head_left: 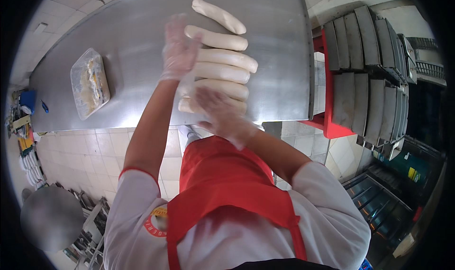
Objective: The person dons plastic gloves, greases long dough portions with a yellow spread by hand, and places the dough into rectangular metal baking pans.
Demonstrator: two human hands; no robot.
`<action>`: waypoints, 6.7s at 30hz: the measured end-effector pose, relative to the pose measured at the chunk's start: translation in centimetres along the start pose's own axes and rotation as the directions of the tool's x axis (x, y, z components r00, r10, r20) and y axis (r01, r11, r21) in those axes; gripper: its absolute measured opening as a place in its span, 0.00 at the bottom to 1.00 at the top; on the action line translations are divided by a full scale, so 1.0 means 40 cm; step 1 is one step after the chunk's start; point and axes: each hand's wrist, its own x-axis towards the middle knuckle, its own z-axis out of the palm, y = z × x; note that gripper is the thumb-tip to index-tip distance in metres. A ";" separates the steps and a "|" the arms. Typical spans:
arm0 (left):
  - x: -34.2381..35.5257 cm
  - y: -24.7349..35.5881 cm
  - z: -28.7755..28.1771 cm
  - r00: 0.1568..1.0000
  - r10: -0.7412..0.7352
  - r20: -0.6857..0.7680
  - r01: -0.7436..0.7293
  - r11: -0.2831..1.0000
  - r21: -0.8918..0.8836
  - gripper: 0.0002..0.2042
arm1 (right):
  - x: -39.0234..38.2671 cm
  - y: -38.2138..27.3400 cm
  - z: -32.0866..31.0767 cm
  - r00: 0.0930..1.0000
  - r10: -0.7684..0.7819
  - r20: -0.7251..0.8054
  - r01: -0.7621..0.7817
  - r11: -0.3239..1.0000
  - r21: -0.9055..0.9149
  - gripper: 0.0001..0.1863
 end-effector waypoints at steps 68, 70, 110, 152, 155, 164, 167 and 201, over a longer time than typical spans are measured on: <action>-0.711 0.432 0.330 0.923 -0.253 0.289 0.375 0.760 -0.532 0.32 | -0.550 0.402 -0.187 0.991 0.112 -0.074 -0.131 0.934 -0.332 0.23; -0.734 0.360 0.371 0.847 -0.397 0.355 0.527 0.535 -0.660 0.30 | -0.418 0.341 -0.164 0.979 0.202 -0.017 -0.199 0.941 -0.273 0.22; 0.113 2.408 1.349 -0.297 0.486 0.822 -0.946 -0.266 -0.184 0.21 | -1.714 0.941 -1.344 0.251 0.906 -0.341 -0.959 0.280 0.037 0.15; -0.525 0.344 0.188 0.956 -0.172 0.238 0.149 0.983 0.112 0.27 | -0.518 0.277 -0.256 0.868 0.396 -0.301 -0.448 0.884 -0.131 0.34; -0.572 0.408 0.281 0.854 0.307 0.420 -0.482 0.770 0.418 0.29 | -0.524 0.284 -0.138 0.906 0.354 -0.231 -0.422 0.782 -0.458 0.34; -0.346 0.419 0.379 0.946 0.218 0.238 -0.310 0.818 0.485 0.37 | -0.272 0.465 -0.239 0.764 0.244 -0.597 -0.579 0.668 -0.467 0.33; -0.527 0.392 0.336 0.877 0.181 0.445 -0.349 0.876 0.331 0.37 | -0.437 0.383 -0.194 0.973 0.106 -0.207 -0.180 0.907 -0.381 0.29; 0.145 1.717 0.538 -0.012 0.942 0.336 -0.522 0.281 -0.805 0.29 | -1.301 0.318 -1.043 0.171 0.609 -0.775 -0.098 0.793 0.602 0.38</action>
